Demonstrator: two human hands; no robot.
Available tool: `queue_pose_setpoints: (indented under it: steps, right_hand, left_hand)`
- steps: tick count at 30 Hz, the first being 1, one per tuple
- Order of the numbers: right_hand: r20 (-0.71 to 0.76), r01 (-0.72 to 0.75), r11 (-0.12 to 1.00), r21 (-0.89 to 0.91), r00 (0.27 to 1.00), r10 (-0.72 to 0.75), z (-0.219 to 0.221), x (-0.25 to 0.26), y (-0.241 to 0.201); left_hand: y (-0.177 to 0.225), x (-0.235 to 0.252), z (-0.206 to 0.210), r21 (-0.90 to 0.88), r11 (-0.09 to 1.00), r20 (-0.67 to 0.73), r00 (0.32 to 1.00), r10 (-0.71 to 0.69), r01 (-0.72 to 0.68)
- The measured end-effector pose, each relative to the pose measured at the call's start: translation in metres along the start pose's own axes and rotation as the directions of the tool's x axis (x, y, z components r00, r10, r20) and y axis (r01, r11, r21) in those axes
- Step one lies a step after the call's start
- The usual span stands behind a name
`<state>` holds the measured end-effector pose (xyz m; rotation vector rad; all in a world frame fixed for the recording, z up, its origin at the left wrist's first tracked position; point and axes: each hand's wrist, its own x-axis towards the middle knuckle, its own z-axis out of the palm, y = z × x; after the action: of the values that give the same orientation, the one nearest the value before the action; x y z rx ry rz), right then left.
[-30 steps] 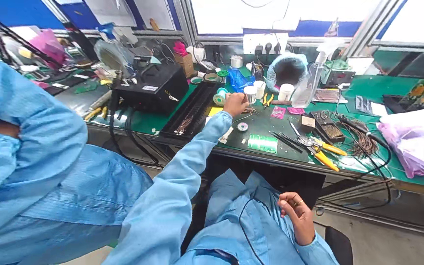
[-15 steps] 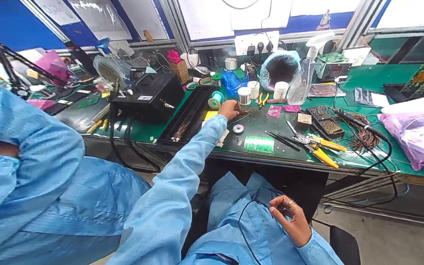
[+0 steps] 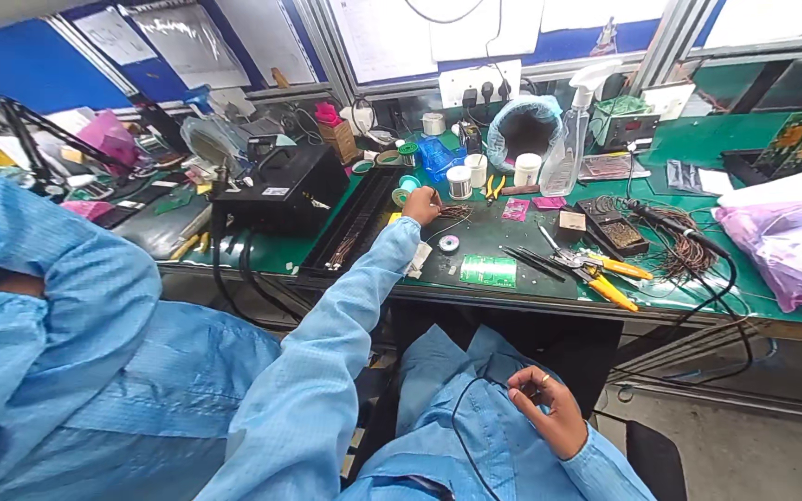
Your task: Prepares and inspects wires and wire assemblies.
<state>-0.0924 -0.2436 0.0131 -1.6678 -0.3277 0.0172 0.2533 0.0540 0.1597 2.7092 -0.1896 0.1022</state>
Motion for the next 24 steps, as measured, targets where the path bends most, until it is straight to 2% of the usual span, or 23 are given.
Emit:
queue_pose_setpoints:
  steps: [4, 10, 15, 19, 24]
  right_hand:
    - [0.010, -0.006, 1.000, -0.001, 1.000, 0.006, 0.000, 0.000, 0.000]
    - [0.023, -0.015, 1.000, -0.005, 1.000, 0.015, 0.001, 0.000, 0.001]
    - [0.033, -0.008, 1.000, 0.001, 0.999, 0.008, 0.000, 0.000, 0.003]
    - [0.031, 0.000, 1.000, 0.005, 1.000, 0.000, 0.000, 0.000, 0.004]
    - [0.035, -0.003, 1.000, 0.000, 0.999, 0.003, 0.000, 0.001, 0.006]
  left_hand:
    - [-0.001, -0.007, -0.015, 0.049, 0.999, 0.029, 0.999, -0.023, 0.021]
    - [-0.006, -0.017, -0.018, 0.164, 0.973, 0.107, 0.977, -0.183, 0.164]
    - [-0.008, -0.013, -0.009, 0.065, 0.984, 0.050, 0.984, -0.169, 0.166]
    - [-0.005, -0.012, -0.007, 0.028, 0.994, 0.027, 0.994, -0.102, 0.101]
    - [-0.007, -0.003, -0.002, 0.039, 0.997, 0.046, 0.997, -0.062, 0.061]
